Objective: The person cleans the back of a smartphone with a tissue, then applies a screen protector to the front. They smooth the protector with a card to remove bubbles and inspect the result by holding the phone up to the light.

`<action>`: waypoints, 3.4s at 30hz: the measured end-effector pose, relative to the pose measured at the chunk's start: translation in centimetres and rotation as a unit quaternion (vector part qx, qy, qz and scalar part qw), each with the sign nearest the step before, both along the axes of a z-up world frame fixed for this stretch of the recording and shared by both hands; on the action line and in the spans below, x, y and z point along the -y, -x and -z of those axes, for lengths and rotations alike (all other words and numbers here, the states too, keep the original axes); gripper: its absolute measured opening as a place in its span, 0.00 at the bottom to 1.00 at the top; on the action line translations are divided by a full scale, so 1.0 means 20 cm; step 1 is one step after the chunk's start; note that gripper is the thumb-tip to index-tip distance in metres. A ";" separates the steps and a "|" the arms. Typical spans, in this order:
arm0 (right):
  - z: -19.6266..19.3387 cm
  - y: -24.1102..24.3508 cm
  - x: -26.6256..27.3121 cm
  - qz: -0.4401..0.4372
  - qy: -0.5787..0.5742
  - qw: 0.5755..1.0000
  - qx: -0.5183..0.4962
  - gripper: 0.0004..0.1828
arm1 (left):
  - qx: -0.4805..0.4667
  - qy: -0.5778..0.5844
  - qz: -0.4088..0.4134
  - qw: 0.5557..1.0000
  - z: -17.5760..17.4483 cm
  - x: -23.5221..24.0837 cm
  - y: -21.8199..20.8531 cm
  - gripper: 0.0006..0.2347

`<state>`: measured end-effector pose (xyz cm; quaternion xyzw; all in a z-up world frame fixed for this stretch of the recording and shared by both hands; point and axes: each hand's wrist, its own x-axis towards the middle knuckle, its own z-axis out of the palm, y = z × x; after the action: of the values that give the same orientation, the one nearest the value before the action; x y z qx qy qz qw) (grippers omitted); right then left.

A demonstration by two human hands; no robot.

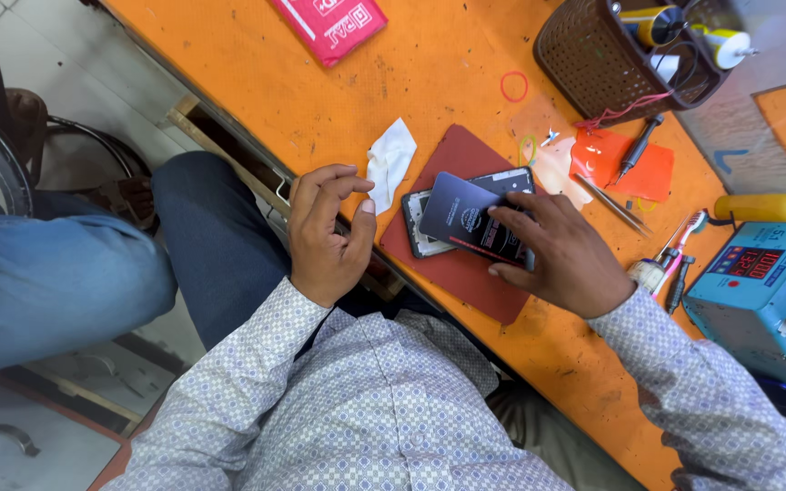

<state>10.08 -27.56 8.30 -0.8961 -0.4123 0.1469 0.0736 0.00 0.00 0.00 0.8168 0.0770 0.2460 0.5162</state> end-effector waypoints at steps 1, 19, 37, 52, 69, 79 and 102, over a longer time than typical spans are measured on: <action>-0.01 0.00 -0.01 0.007 0.002 1.000 -0.013 0.41 | 0.002 -0.003 0.000 1.000 0.01 0.00 0.02 0.08; -0.07 -0.25 -0.15 -0.162 0.052 0.984 -0.044 0.40 | -0.010 -0.112 0.111 0.987 0.11 0.01 0.13 0.11; -0.08 -0.23 -0.18 -0.162 0.094 0.982 -0.018 0.37 | -0.023 -0.127 0.145 0.981 0.12 0.00 0.15 0.13; -0.11 -0.23 -0.21 -0.180 0.112 0.977 -0.003 0.37 | -0.060 -0.295 0.170 0.938 0.08 0.03 0.18 0.24; -0.09 -0.24 -0.21 -0.201 0.117 0.972 0.023 0.38 | -0.051 -0.300 0.169 0.937 -0.04 0.03 0.15 0.26; 0.05 -0.12 0.14 0.346 -0.117 0.920 -0.145 0.28 | -0.068 -0.313 0.163 0.933 -0.10 0.05 0.13 0.22; 0.10 0.13 -0.06 0.470 -0.515 0.627 -0.348 0.14 | -0.071 -0.310 0.172 0.932 -0.02 0.04 0.14 0.23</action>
<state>7.49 -26.32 6.28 -0.6663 0.1130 0.1573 0.7201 -2.90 -0.80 0.45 0.9523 -0.1085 0.1066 0.2646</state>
